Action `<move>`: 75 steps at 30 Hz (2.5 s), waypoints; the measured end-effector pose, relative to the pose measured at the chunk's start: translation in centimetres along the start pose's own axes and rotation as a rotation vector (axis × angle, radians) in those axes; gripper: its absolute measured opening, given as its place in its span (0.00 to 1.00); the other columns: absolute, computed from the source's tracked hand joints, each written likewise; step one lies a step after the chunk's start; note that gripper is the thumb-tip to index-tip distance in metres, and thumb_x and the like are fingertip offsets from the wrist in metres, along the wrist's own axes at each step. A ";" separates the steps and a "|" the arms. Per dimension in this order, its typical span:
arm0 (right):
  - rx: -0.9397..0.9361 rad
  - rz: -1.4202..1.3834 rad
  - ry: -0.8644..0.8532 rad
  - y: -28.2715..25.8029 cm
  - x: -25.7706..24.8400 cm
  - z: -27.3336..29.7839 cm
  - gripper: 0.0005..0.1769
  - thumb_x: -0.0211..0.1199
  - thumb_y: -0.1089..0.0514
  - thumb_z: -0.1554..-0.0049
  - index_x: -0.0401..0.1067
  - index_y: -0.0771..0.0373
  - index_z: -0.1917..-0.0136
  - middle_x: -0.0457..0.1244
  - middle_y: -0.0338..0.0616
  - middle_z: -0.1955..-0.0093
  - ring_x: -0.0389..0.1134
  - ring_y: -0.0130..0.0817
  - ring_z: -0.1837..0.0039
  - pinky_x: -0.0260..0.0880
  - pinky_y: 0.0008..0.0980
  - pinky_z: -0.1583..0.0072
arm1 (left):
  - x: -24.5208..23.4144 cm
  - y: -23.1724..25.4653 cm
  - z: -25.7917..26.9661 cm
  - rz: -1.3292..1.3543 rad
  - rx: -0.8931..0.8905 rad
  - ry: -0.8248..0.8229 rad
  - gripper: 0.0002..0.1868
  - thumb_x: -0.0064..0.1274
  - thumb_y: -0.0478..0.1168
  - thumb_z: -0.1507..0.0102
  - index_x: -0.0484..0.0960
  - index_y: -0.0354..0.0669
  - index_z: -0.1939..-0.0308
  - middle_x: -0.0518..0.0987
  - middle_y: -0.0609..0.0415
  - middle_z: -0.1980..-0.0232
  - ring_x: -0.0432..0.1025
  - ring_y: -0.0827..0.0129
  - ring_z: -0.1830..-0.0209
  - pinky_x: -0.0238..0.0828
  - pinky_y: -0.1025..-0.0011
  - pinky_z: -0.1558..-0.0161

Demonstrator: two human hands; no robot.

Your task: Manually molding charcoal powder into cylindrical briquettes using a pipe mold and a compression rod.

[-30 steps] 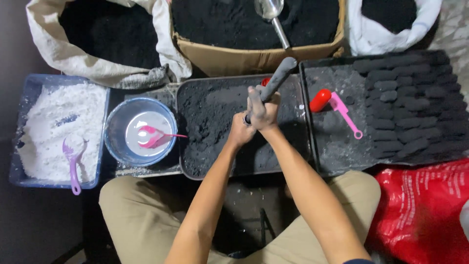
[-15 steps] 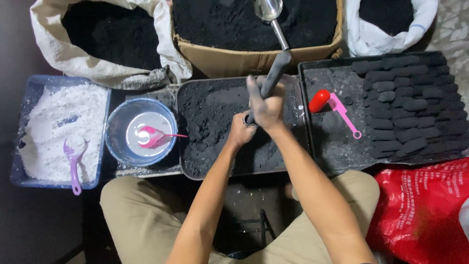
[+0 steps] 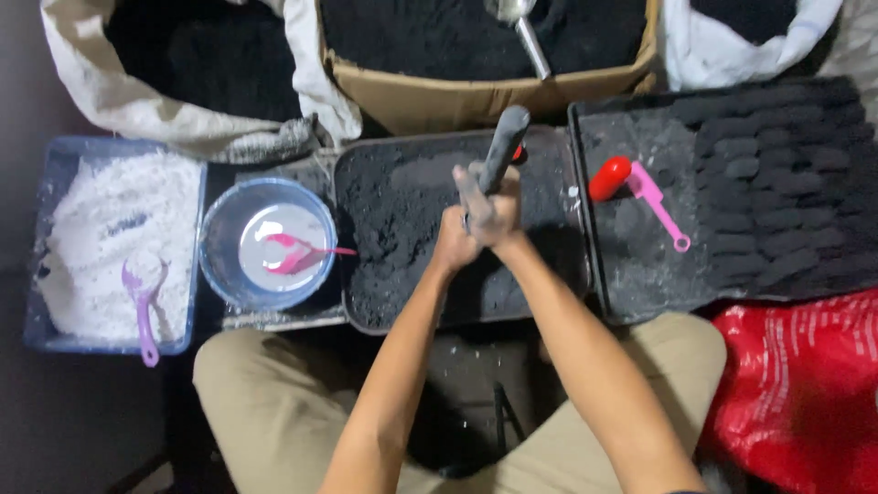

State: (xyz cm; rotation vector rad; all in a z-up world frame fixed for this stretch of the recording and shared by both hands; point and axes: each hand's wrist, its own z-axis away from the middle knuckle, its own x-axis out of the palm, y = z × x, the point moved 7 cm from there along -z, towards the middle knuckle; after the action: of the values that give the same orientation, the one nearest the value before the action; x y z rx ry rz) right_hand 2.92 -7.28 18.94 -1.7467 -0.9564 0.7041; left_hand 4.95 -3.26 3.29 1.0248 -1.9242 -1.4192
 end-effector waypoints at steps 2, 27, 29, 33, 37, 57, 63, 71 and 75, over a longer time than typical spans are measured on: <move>0.004 -0.012 -0.017 0.2 0.2 -0.3 0.23 0.51 0.62 0.51 0.53 0.57 0.86 0.47 0.33 0.88 0.47 0.20 0.82 0.45 0.16 0.74 | 0.1 -0.1 -1.1 0.000 0.007 -0.003 0.13 0.46 0.33 0.59 0.59 0.41 0.93 0.59 0.52 0.93 0.54 0.70 0.90 0.54 0.75 0.82; 0.052 0.097 -0.120 1.3 0.8 0.4 0.21 0.52 0.62 0.55 0.52 0.57 0.86 0.47 0.33 0.88 0.47 0.22 0.81 0.47 0.17 0.73 | 0.2 -1.1 2.6 0.020 -0.090 0.026 0.12 0.47 0.37 0.57 0.61 0.40 0.91 0.62 0.51 0.91 0.55 0.80 0.83 0.53 0.80 0.81; 0.037 0.075 -0.092 1.2 0.7 0.6 0.21 0.53 0.61 0.55 0.53 0.57 0.86 0.47 0.33 0.89 0.48 0.21 0.82 0.46 0.17 0.75 | 0.4 -0.4 1.7 0.006 -0.074 0.021 0.11 0.46 0.36 0.58 0.61 0.39 0.91 0.61 0.50 0.91 0.55 0.79 0.84 0.53 0.79 0.82; 0.012 0.069 0.012 1.1 0.4 0.3 0.22 0.52 0.61 0.53 0.52 0.57 0.86 0.45 0.34 0.89 0.46 0.21 0.83 0.43 0.17 0.76 | 0.0 1.2 -1.2 -0.040 -0.022 0.035 0.10 0.44 0.34 0.60 0.59 0.39 0.91 0.59 0.48 0.91 0.55 0.75 0.87 0.52 0.77 0.84; 0.047 0.088 0.092 1.1 -0.4 0.3 0.21 0.52 0.59 0.53 0.52 0.56 0.85 0.45 0.32 0.90 0.46 0.20 0.84 0.43 0.17 0.77 | 0.3 1.8 -0.1 -0.065 -0.041 0.020 0.09 0.43 0.33 0.61 0.59 0.38 0.92 0.58 0.46 0.92 0.55 0.72 0.89 0.51 0.75 0.86; 0.182 -0.145 -0.080 0.4 -0.2 0.2 0.21 0.48 0.63 0.55 0.49 0.58 0.86 0.42 0.35 0.88 0.44 0.20 0.83 0.40 0.16 0.77 | -0.2 0.6 -0.3 0.023 -0.105 0.014 0.11 0.51 0.37 0.59 0.64 0.40 0.91 0.61 0.50 0.91 0.54 0.78 0.85 0.55 0.74 0.82; 0.044 -0.048 0.030 0.4 -0.8 0.3 0.21 0.48 0.64 0.54 0.50 0.57 0.86 0.44 0.34 0.88 0.46 0.20 0.83 0.41 0.16 0.77 | 0.0 -2.4 0.0 -0.054 -0.088 0.013 0.16 0.51 0.40 0.56 0.61 0.41 0.92 0.62 0.52 0.93 0.54 0.76 0.91 0.53 0.78 0.85; -0.114 0.121 0.336 -1.0 -1.5 1.3 0.21 0.47 0.66 0.54 0.51 0.58 0.86 0.44 0.36 0.90 0.47 0.23 0.83 0.43 0.18 0.75 | -0.2 -0.2 -0.4 -0.045 -0.043 0.052 0.18 0.48 0.41 0.54 0.57 0.42 0.92 0.58 0.53 0.93 0.52 0.83 0.85 0.52 0.80 0.82; -0.140 0.174 0.388 -0.8 -1.7 1.8 0.20 0.47 0.66 0.54 0.52 0.61 0.86 0.44 0.36 0.89 0.47 0.24 0.83 0.45 0.18 0.75 | -0.4 0.0 0.0 -0.001 -0.049 0.095 0.19 0.47 0.40 0.51 0.57 0.38 0.90 0.60 0.48 0.92 0.51 0.83 0.81 0.52 0.78 0.81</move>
State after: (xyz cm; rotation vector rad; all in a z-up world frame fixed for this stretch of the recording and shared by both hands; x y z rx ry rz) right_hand 0.38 -7.72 19.13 -2.0142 -0.6048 0.3890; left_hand 5.17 -2.93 3.27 1.0517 -1.8127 -1.3858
